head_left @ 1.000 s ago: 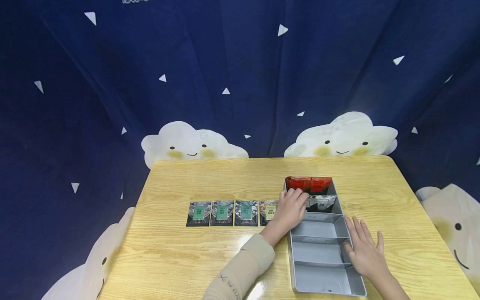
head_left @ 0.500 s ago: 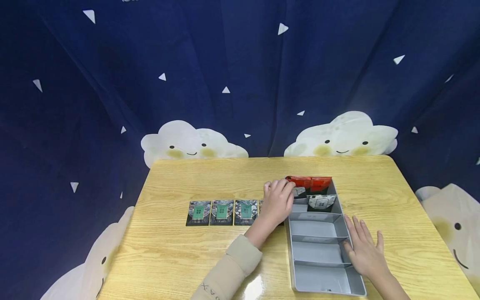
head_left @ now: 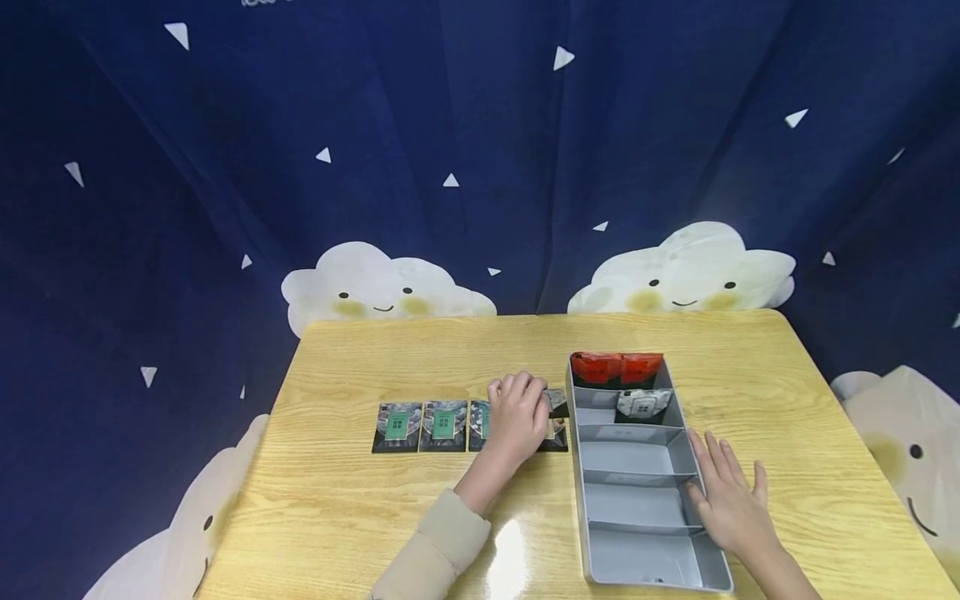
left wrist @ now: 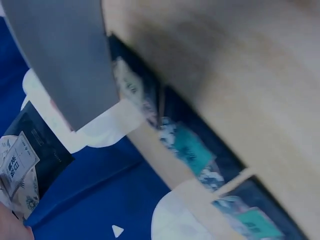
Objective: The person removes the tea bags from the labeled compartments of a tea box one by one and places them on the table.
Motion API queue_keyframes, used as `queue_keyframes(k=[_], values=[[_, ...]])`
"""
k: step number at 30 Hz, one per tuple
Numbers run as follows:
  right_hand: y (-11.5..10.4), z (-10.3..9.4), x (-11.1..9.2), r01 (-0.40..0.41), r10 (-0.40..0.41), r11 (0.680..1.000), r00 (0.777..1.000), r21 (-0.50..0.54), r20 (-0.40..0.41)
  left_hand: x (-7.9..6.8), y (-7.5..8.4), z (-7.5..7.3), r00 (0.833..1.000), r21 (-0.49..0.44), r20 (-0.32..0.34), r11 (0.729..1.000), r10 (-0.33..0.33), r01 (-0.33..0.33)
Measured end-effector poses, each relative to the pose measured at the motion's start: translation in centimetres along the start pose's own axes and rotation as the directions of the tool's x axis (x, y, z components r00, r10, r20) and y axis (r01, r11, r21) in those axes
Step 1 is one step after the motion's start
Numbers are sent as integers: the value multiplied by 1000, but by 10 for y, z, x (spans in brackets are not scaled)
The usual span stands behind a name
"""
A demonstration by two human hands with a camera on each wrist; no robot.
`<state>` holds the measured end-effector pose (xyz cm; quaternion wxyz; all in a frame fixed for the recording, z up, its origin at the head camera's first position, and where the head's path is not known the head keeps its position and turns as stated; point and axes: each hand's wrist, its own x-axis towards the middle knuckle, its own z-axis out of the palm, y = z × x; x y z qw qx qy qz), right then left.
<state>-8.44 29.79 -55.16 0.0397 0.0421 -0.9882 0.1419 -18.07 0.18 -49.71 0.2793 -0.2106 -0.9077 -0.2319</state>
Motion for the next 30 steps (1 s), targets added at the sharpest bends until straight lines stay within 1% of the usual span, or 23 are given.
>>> queue_keyframes(k=[4, 6, 10, 13, 16, 20, 25, 28, 30], values=[[0, 0, 0, 3, -3, 1000, 1000, 0, -2, -18, -5, 2, 1000, 0, -5, 1000, -16, 16], [1, 0, -1, 4, -4, 1000, 1000, 1, -1, -27, -6, 5, 1000, 5, -1, 1000, -31, 31], [1, 0, 0, 2, -2, 1000, 1000, -1, 2, -43, -5, 9, 996, 11, 62, 998, -66, 66], [1, 0, 0, 1, -1, 1000, 1000, 0, 0, -53, -2, 13, 991, 10, 110, 997, -79, 78], [1, 0, 0, 1, -1, 1000, 1000, 1, -2, -62, 1, 18, 986, 6, 143, 996, -84, 84], [0, 0, 0, 0, 0, 1000, 1000, 3, -1, -73, 4, 24, 978, 3, 187, 996, -90, 91], [0, 0, 0, -3, 3, 1000, 1000, 6, 1, -81, 3, 32, 963, 12, 252, 995, -99, 99], [-1, -1, 0, -4, 4, 1000, 1000, 4, 1, -85, 2, 36, 953, 19, 287, 995, -94, 93], [-1, 0, 0, -4, 4, 1000, 1000, 4, 3, -88, 0, 40, 948, 34, 306, 996, -85, 78]])
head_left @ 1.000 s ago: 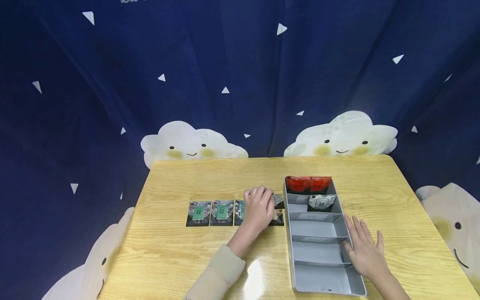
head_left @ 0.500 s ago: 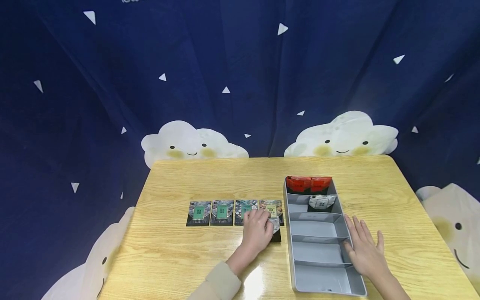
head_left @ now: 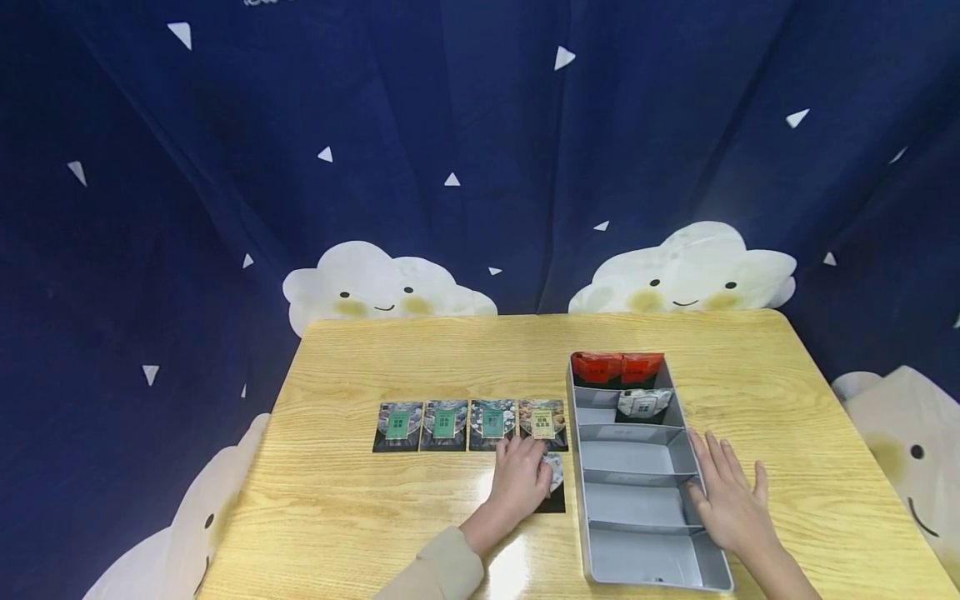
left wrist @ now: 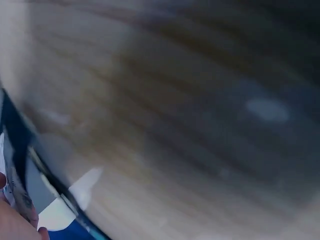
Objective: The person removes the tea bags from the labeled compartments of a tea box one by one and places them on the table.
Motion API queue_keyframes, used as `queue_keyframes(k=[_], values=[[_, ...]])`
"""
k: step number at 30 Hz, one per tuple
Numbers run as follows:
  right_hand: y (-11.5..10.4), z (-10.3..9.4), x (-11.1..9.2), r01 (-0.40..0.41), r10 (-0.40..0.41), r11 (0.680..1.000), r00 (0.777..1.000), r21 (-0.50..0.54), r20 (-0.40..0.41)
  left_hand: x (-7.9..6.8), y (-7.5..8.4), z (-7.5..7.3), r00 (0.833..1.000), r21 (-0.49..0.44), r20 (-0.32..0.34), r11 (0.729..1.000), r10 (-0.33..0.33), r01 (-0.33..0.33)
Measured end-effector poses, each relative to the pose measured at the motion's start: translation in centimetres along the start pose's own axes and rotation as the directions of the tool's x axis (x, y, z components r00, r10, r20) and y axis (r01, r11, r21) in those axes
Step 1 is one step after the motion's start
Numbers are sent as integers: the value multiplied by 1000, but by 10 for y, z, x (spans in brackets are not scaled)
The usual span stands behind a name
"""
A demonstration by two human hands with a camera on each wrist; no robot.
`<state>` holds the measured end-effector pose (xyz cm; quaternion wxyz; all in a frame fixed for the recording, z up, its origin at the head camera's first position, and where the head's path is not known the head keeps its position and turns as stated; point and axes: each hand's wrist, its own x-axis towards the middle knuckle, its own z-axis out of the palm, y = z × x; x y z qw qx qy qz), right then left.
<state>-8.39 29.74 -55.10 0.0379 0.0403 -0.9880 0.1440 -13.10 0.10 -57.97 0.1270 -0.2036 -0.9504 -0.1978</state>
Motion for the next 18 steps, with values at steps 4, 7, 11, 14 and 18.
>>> queue_keyframes(k=[4, 7, 11, 14, 18], values=[[0, -1, 0, -3, 3, 1000, 1000, 0, 6, -1, -2, 8, 999, 56, 42, 998, 22, -24], [0, -1, 0, -1, 1, 1000, 1000, 3, 6, -2, -2, 12, 996, 100, 89, 994, 32, -41], [0, -1, 0, 2, -2, 1000, 1000, 8, 0, -2, -2, 16, 986, 172, 156, 982, 53, -80], [0, -1, 0, 4, -4, 1000, 1000, 11, -1, -3, -2, 18, 978, 256, 195, 959, 74, -123], [-1, -1, 0, 4, -4, 1000, 1000, 10, -2, -5, -2, 22, 970, 358, 222, 917, 97, -174]])
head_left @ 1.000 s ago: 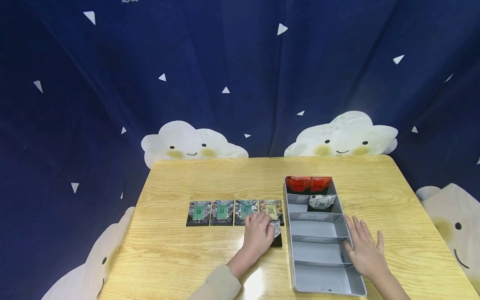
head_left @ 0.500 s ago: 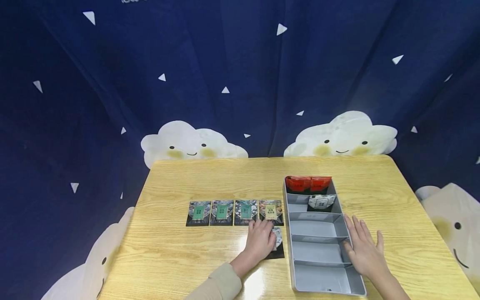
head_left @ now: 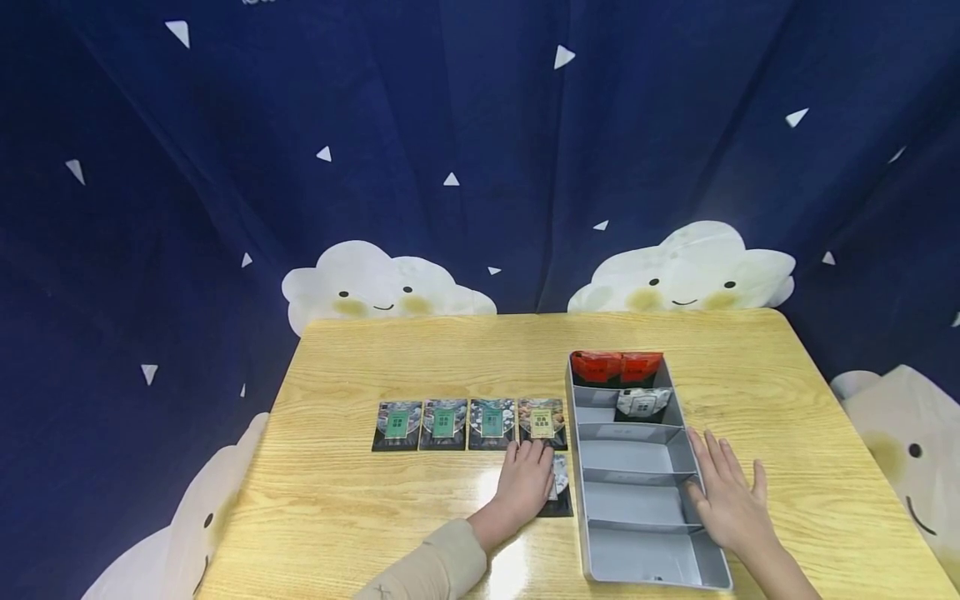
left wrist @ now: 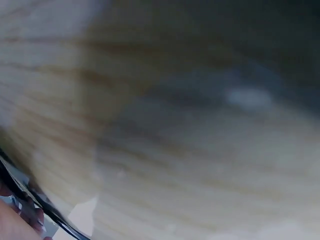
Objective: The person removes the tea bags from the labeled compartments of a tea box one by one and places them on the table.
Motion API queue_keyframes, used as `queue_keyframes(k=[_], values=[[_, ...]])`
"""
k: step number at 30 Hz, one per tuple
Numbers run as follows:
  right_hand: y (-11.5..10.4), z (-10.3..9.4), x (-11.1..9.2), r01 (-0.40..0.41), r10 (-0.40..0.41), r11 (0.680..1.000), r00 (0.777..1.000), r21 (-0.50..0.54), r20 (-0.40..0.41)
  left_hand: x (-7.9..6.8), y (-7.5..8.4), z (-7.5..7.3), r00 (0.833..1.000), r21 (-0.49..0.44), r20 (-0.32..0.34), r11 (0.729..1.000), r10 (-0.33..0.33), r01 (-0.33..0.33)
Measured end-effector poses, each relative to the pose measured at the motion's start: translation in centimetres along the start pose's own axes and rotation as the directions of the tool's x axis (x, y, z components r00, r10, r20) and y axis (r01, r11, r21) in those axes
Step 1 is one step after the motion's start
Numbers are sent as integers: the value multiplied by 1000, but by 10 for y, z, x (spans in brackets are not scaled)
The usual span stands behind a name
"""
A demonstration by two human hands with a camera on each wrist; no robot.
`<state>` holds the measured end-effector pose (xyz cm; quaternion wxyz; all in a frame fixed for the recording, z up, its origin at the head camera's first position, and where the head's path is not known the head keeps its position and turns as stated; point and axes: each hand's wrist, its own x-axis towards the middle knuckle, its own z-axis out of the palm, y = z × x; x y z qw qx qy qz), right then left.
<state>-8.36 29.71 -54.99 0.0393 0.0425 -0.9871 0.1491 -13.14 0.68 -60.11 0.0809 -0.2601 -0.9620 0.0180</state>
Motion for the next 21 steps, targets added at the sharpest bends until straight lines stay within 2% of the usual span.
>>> queue_keyframes(k=[13, 21], values=[[0, 0, 1, -2, 2, 1000, 1000, -4, 4, 1, 5, 7, 997, 108, -73, 994, 19, -12], [1, 0, 1, -1, 1, 1000, 1000, -6, 12, 3, 4, 12, 993, 120, -120, 993, 23, -9]])
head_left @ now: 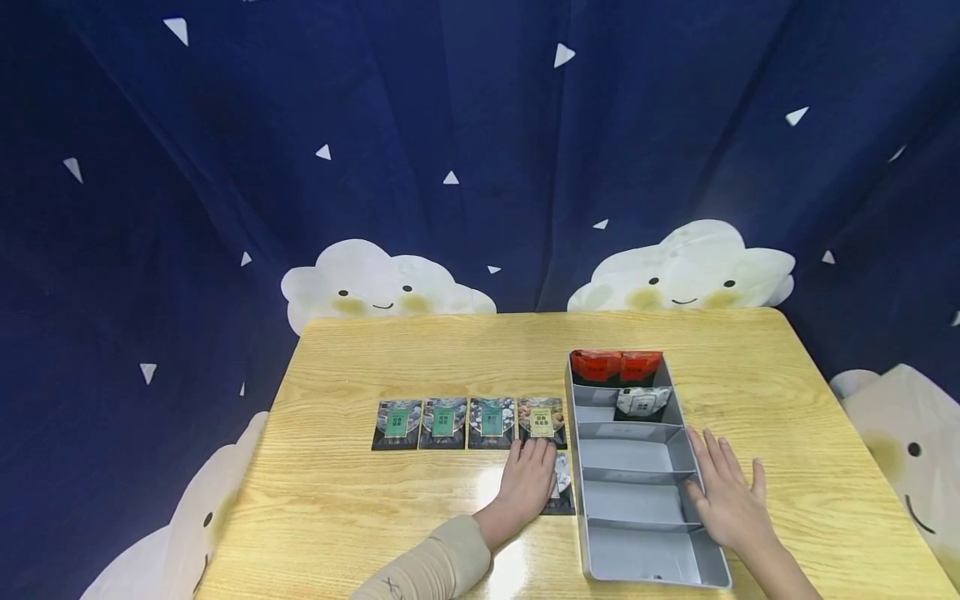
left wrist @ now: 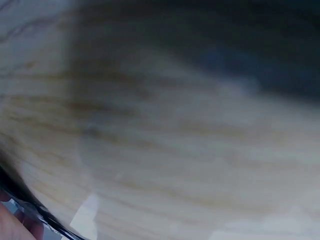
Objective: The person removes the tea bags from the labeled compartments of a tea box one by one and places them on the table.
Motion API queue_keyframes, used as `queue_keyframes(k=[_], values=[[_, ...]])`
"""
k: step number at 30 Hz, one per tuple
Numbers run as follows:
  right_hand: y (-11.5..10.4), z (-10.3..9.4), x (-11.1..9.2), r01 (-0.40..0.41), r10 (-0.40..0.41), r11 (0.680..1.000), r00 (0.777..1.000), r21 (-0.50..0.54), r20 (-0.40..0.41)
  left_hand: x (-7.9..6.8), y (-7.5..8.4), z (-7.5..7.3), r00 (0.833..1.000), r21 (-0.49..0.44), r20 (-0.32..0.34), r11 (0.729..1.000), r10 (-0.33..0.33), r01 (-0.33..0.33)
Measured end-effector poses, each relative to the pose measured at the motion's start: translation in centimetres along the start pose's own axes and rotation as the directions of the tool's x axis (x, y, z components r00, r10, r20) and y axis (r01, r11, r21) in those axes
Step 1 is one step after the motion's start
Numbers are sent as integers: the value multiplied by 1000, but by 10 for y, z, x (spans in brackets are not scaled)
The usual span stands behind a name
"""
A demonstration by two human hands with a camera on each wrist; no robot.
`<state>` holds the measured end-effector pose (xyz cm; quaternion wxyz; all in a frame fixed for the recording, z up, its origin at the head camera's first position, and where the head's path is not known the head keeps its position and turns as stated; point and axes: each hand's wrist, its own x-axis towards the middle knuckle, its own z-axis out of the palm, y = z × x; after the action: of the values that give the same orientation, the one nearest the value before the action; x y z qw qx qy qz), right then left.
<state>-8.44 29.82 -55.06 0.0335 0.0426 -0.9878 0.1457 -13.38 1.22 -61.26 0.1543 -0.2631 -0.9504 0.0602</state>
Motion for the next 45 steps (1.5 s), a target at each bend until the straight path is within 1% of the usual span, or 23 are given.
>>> queue_keyframes(k=[7, 14, 17, 21, 26, 31, 35, 38, 43, 45], values=[[1, 1, 0, -6, 6, 1000, 1000, -11, 5, 1, 0, 0, 1000, 5, -9, 1000, -8, 9], [1, 1, 0, -11, 11, 1000, 1000, -6, 10, 2, -1, -4, 1000, -19, 18, 1000, -19, 19], [0, 1, 0, -11, 11, 1000, 1000, -5, 7, 3, -3, -6, 998, -60, 34, 997, -43, 45], [0, 0, 0, -9, 9, 1000, 1000, -5, 2, 8, -6, -9, 996, -107, 14, 990, -89, 90], [0, 0, 0, -7, 7, 1000, 1000, -3, -2, 22, -12, -17, 992, -128, -56, 986, -113, 105], [0, 0, 0, -6, 6, 1000, 1000, -1, -1, 43, -16, -31, 986, -173, -96, 978, -134, 116], [1, 1, 0, -6, 6, 1000, 1000, -4, -3, 60, -16, -41, 987, -207, -69, 970, -147, 130], [1, 1, 0, -8, 8, 1000, 1000, -8, -4, 70, -13, -48, 989, -210, -48, 969, -140, 127], [0, 1, 0, -12, 12, 1000, 1000, -15, -6, 85, -5, -55, 991, -203, -85, 976, -99, 80], [0, 1, 0, -13, 13, 1000, 1000, -16, -4, 90, -1, -58, 993, -200, -83, 978, -82, 64]])
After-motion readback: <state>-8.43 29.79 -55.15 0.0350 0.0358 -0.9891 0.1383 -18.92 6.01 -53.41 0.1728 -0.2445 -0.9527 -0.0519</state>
